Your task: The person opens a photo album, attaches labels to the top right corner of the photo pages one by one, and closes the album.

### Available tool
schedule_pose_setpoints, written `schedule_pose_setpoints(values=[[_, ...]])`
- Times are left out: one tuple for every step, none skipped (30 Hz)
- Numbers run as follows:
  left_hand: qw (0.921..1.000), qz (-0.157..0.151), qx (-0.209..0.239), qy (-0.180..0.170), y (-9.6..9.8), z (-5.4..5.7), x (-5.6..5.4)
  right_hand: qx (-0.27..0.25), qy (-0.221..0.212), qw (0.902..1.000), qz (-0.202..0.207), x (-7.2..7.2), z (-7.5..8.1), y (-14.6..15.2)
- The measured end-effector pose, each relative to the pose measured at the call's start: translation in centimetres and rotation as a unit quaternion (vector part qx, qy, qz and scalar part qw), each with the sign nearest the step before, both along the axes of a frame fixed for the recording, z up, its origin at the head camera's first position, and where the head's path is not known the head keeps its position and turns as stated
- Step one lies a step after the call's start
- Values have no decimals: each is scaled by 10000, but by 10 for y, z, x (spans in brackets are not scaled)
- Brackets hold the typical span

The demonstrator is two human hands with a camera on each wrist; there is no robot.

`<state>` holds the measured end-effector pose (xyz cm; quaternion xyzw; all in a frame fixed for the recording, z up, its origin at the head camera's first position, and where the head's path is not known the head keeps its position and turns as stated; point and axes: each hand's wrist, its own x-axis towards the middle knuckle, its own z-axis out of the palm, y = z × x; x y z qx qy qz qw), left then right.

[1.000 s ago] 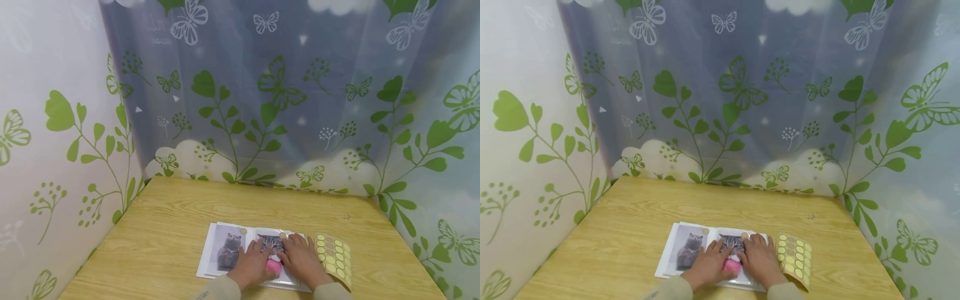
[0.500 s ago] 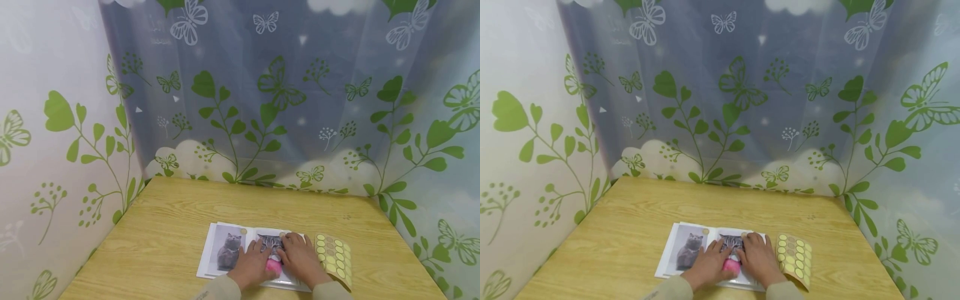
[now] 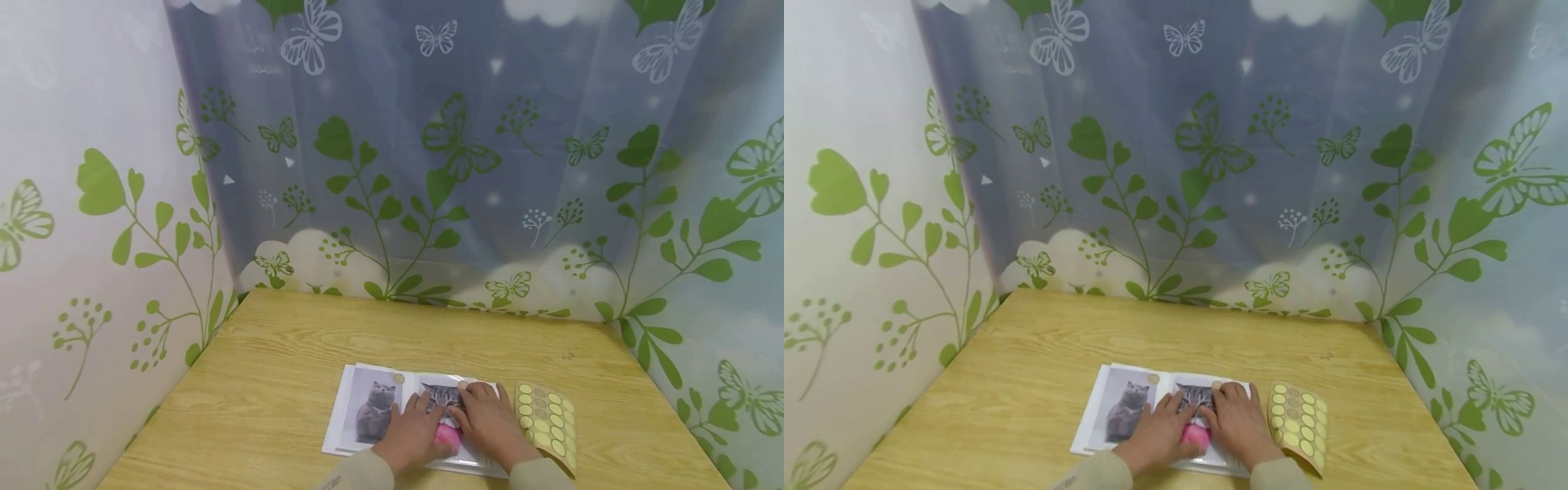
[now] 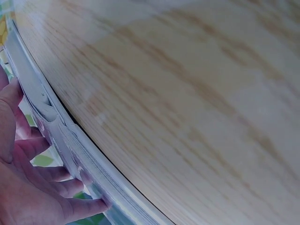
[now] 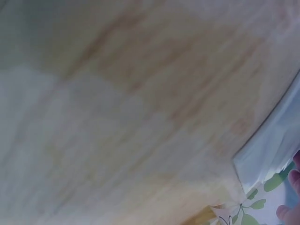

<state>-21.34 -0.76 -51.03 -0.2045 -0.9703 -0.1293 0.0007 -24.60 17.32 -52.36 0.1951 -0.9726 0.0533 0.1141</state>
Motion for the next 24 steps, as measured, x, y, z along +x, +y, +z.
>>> schedule_pose_setpoints(values=[[10000, 4, -12, -13, 0, 0, 0, -3, 15, 10000, 0, 0, 0, 0], [10000, 7, -23, -19, 0, 0, 0, -16, 31, 10000, -4, 0, 0, 1], [10000, 11, -38, -13, 0, 0, 0, -14, 41, 10000, -11, 0, -1, 1], [10000, 14, -47, -11, 0, 0, -1, -16, 50, 10000, -17, -1, -1, 2], [10000, 13, -63, 2, 0, 0, -1, -20, 67, 10000, -25, -1, -1, 2], [10000, 12, -64, 9, 0, 0, -1, -37, 83, 10000, -35, -1, -2, 3], [10000, 7, -71, 27, 0, -1, -1, -50, 103, 9999, -47, -1, -2, 3], [10000, 2, -74, 45, 0, -1, -1, -65, 117, 9999, -59, -2, -2, 4], [10000, -3, -80, 53, 0, -1, -1, -73, 117, 9999, -68, -2, -2, 4], [9999, -7, -85, 52, 0, -1, -1, -98, 119, 9999, -78, -2, -2, 4], [9999, -6, -88, 50, 0, -1, -1, -107, 122, 9998, -94, -3, -2, 4], [10000, -6, -86, 44, 0, 0, -1, -123, 116, 9998, -109, -4, -3, 4], [10000, -4, -86, 30, 0, 0, -1, -136, 112, 9998, -118, -4, -3, 4], [10000, 2, -83, 5, 0, 0, -1, -153, 106, 9997, -128, -5, -3, 4], [10000, 9, -86, -12, 0, 1, -1, -161, 105, 9997, -138, -5, -3, 4], [10000, 18, -79, -29, 0, 1, -1, -178, 114, 9997, -150, -6, -3, 4], [10000, 23, -77, -41, 0, 1, 0, -178, 124, 9996, -159, -7, -4, 4], [10000, 26, -74, -53, 0, 1, 0, -194, 138, 9996, -161, -8, -5, 4], [9999, 31, -76, -63, 0, 1, 0, -190, 151, 9996, -169, -8, -5, 4], [9999, 35, -91, -57, 0, 1, 0, -179, 173, 9995, -177, -9, -6, 4], [9999, 36, -105, -51, 0, 1, 0, -171, 199, 9995, -185, -10, -6, 4], [9999, 40, -116, -41, 0, 1, 0, -186, 233, 9994, -178, -10, -7, 5], [9999, 40, -121, -31, 0, 1, 0, -187, 268, 9993, -174, -11, -7, 4], [9999, 39, -130, -15, 0, 1, 0, -206, 305, 9992, -166, -11, -7, 4]])
